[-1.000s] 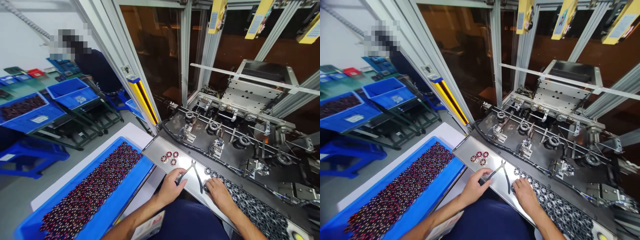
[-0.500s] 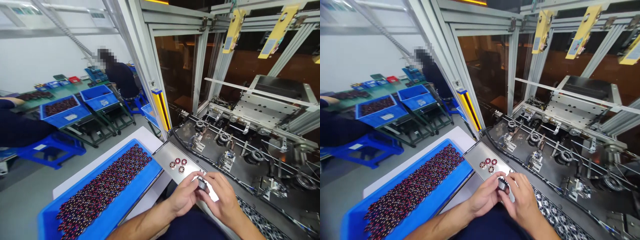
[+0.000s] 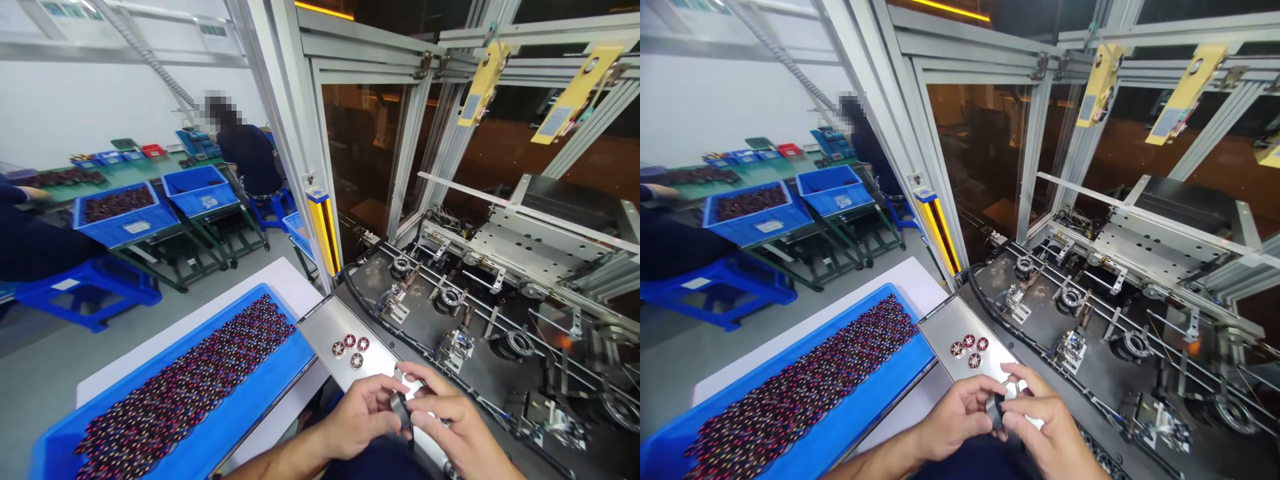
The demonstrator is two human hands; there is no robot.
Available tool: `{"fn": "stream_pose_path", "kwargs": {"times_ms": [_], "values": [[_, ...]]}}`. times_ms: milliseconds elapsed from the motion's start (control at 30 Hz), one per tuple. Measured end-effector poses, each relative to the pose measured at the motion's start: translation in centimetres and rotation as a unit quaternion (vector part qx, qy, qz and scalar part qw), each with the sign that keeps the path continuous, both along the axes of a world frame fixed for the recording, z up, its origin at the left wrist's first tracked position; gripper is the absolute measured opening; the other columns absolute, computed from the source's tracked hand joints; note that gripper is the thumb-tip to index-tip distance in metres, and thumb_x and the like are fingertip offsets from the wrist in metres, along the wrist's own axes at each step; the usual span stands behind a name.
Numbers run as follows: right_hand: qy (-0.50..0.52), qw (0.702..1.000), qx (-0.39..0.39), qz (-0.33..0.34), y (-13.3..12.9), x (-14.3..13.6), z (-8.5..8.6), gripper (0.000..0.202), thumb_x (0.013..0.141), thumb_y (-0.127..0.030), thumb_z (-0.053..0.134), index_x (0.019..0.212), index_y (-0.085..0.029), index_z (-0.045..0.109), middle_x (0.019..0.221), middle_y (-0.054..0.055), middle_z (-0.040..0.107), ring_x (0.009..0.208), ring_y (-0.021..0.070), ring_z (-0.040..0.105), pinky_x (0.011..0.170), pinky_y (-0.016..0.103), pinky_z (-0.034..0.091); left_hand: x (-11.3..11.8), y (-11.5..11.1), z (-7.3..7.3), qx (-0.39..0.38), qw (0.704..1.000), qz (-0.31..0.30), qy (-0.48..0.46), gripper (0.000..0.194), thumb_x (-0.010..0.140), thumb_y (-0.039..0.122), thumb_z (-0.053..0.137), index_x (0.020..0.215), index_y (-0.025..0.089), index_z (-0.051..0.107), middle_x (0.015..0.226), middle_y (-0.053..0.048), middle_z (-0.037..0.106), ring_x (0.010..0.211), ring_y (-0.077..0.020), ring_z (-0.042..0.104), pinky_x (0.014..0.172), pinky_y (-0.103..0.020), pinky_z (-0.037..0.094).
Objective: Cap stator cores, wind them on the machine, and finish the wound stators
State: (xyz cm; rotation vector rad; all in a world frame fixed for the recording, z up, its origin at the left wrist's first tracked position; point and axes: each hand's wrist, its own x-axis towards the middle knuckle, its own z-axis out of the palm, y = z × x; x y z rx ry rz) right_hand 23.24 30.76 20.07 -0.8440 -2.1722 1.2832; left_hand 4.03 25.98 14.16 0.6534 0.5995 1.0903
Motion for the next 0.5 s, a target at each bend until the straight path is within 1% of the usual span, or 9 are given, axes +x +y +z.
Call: {"fn": "stream_pose_path", "kwargs": {"times_ms": [67, 133, 167, 233, 333, 400, 433, 467, 500], "values": [[-0.012, 0.993, -0.098, 0.061, 1.4, -0.1, 0.8, 0.032, 0.097, -0.043, 0.054, 0.084, -0.025, 0.077, 0.123, 0.012, 0.067, 0.132, 0.0315, 0.052, 0.102, 0.05, 0.05, -0.3, 0.4, -0.1, 0.011, 1.0, -0.018, -0.006, 0.046, 0.069, 0.038, 0.087, 0.106, 0.017, 0.069, 0.082, -0.005, 0.075, 0.069, -0.0161, 0.073, 0.07, -0.027, 0.054], [-0.02, 0.982, -0.142, 0.123, 2.7, -0.7, 1.4, 0.036, 0.096, -0.049, 0.051, 0.089, -0.024, 0.076, 0.112, 0.013, 0.071, 0.138, 0.0316, 0.045, 0.108, 0.054, 0.042, -0.6, 0.9, -0.1, 0.019, 0.999, -0.033, -0.01, 0.046, 0.068, 0.036, 0.088, 0.106, 0.017, 0.071, 0.083, -0.006, 0.075, 0.071, -0.0159, 0.073, 0.071, -0.027, 0.053], [-0.015, 0.976, -0.153, 0.153, 3.2, -1.0, 1.6, 0.038, 0.097, -0.051, 0.05, 0.09, -0.024, 0.076, 0.112, 0.012, 0.071, 0.137, 0.0309, 0.047, 0.109, 0.054, 0.042, -0.7, 1.2, -0.1, 0.024, 0.999, -0.041, -0.011, 0.046, 0.067, 0.035, 0.089, 0.106, 0.017, 0.072, 0.084, -0.007, 0.075, 0.073, -0.0156, 0.072, 0.072, -0.026, 0.053], [0.012, 0.966, -0.165, 0.198, 4.1, -1.7, 1.8, 0.04, 0.097, -0.052, 0.047, 0.09, -0.024, 0.074, 0.121, 0.012, 0.068, 0.13, 0.0284, 0.054, 0.106, 0.049, 0.046, -1.0, 1.7, 0.1, 0.035, 0.998, -0.053, -0.006, 0.044, 0.067, 0.034, 0.089, 0.105, 0.017, 0.074, 0.091, -0.008, 0.075, 0.077, -0.015, 0.072, 0.073, -0.024, 0.051], [0.026, 0.963, -0.155, 0.217, 6.1, -2.4, 1.9, 0.033, 0.098, -0.045, 0.05, 0.088, -0.022, 0.072, 0.132, 0.012, 0.063, 0.124, 0.0253, 0.06, 0.104, 0.045, 0.049, -1.9, 2.5, 0.0, 0.053, 0.997, -0.04, 0.041, 0.048, 0.069, 0.04, 0.087, 0.111, 0.02, 0.071, 0.101, -0.009, 0.075, 0.086, -0.0171, 0.071, 0.076, -0.025, 0.05], [-0.011, 0.974, -0.103, 0.202, 8.7, -2.8, 1.8, 0.026, 0.098, -0.035, 0.054, 0.087, -0.021, 0.071, 0.133, 0.011, 0.062, 0.126, 0.0245, 0.059, 0.102, 0.044, 0.052, -3.3, 3.0, -1.1, 0.052, 0.989, 0.025, 0.134, 0.057, 0.073, 0.044, 0.082, 0.123, 0.022, 0.065, 0.106, -0.011, 0.074, 0.092, -0.0213, 0.07, 0.083, -0.031, 0.052], [-0.034, 0.981, -0.055, 0.185, 10.6, -3.0, 1.6, 0.024, 0.098, -0.033, 0.054, 0.085, -0.021, 0.071, 0.135, 0.01, 0.061, 0.126, 0.0243, 0.059, 0.1, 0.043, 0.053, -4.3, 3.3, -2.1, 0.045, 0.974, 0.085, 0.205, 0.059, 0.078, 0.047, 0.078, 0.128, 0.023, 0.06, 0.11, -0.012, 0.074, 0.096, -0.0233, 0.07, 0.088, -0.035, 0.053], [-0.052, 0.986, -0.003, 0.158, 12.9, -3.2, 1.3, 0.025, 0.099, -0.031, 0.053, 0.084, -0.02, 0.07, 0.138, 0.01, 0.059, 0.127, 0.0243, 0.058, 0.099, 0.044, 0.055, -5.4, 3.6, -3.4, 0.033, 0.947, 0.155, 0.279, 0.058, 0.082, 0.048, 0.072, 0.132, 0.023, 0.057, 0.116, -0.014, 0.072, 0.101, -0.0252, 0.069, 0.093, -0.039, 0.052], [-0.072, 0.988, 0.067, 0.122, 15.6, -3.5, 0.7, 0.028, 0.099, -0.031, 0.052, 0.081, -0.02, 0.07, 0.14, 0.01, 0.058, 0.126, 0.0243, 0.059, 0.097, 0.044, 0.056, -6.6, 3.9, -4.9, 0.018, 0.91, 0.225, 0.349, 0.054, 0.088, 0.049, 0.064, 0.134, 0.023, 0.054, 0.122, -0.015, 0.069, 0.107, -0.0267, 0.067, 0.099, -0.042, 0.05]]}}
